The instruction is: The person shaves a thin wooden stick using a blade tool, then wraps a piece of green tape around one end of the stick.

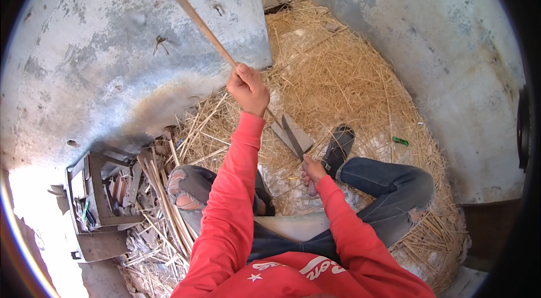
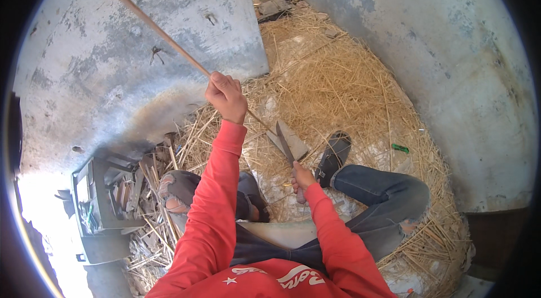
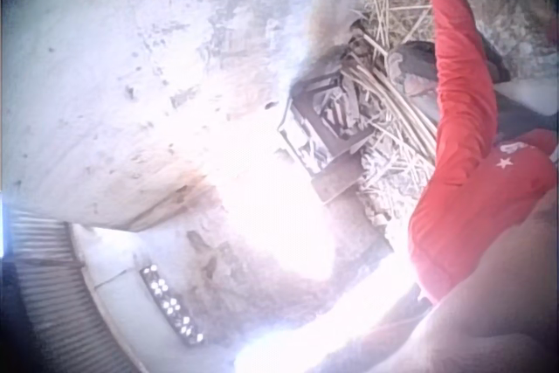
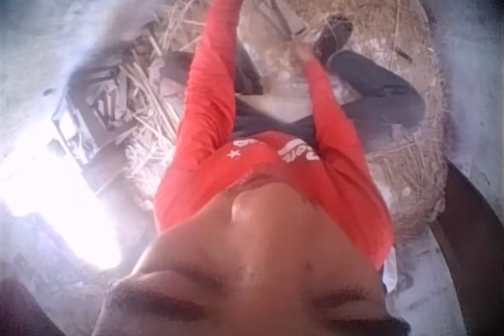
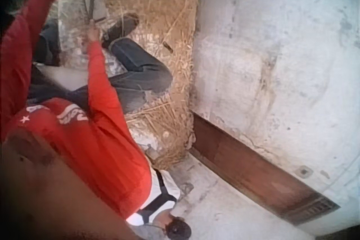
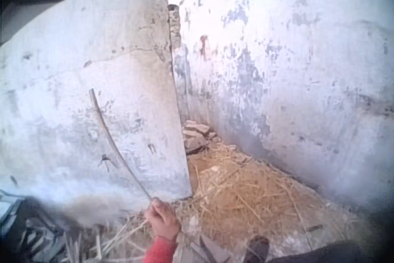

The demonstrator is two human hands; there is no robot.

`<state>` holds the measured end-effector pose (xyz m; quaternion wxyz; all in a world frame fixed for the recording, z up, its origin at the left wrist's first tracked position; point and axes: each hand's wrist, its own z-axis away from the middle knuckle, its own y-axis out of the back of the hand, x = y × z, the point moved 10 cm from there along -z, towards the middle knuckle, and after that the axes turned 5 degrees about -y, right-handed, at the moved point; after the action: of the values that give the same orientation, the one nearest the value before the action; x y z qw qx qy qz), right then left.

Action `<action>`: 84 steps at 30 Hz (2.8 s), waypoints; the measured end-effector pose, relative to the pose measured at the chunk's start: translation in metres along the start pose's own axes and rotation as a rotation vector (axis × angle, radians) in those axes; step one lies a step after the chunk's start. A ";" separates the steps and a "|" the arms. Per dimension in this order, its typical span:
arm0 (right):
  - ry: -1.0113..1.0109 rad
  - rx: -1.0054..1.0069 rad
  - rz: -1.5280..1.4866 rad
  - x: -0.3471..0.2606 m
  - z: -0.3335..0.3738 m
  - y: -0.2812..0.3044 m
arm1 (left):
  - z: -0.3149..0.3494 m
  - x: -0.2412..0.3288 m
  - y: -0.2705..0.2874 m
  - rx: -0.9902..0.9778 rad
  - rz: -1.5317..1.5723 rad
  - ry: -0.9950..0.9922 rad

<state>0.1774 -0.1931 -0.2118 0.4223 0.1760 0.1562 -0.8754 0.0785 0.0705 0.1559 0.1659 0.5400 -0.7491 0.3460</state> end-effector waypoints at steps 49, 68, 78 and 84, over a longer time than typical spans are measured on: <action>0.458 0.525 0.421 0.037 -0.050 0.039 | 0.009 -0.044 -0.027 0.051 -0.215 0.054; 0.210 0.276 0.276 0.057 -0.047 0.022 | 0.001 -0.047 0.025 0.012 0.135 0.187; 0.362 0.381 0.426 0.058 -0.073 0.042 | 0.005 -0.050 0.031 0.093 0.229 0.306; 0.421 0.391 0.610 0.058 -0.064 0.028 | 0.009 -0.049 0.029 0.013 0.346 0.410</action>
<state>0.1771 -0.2218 -0.2979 0.5795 0.4663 0.0107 -0.6683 0.0706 0.1035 0.1086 0.2493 0.3236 -0.7786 0.4763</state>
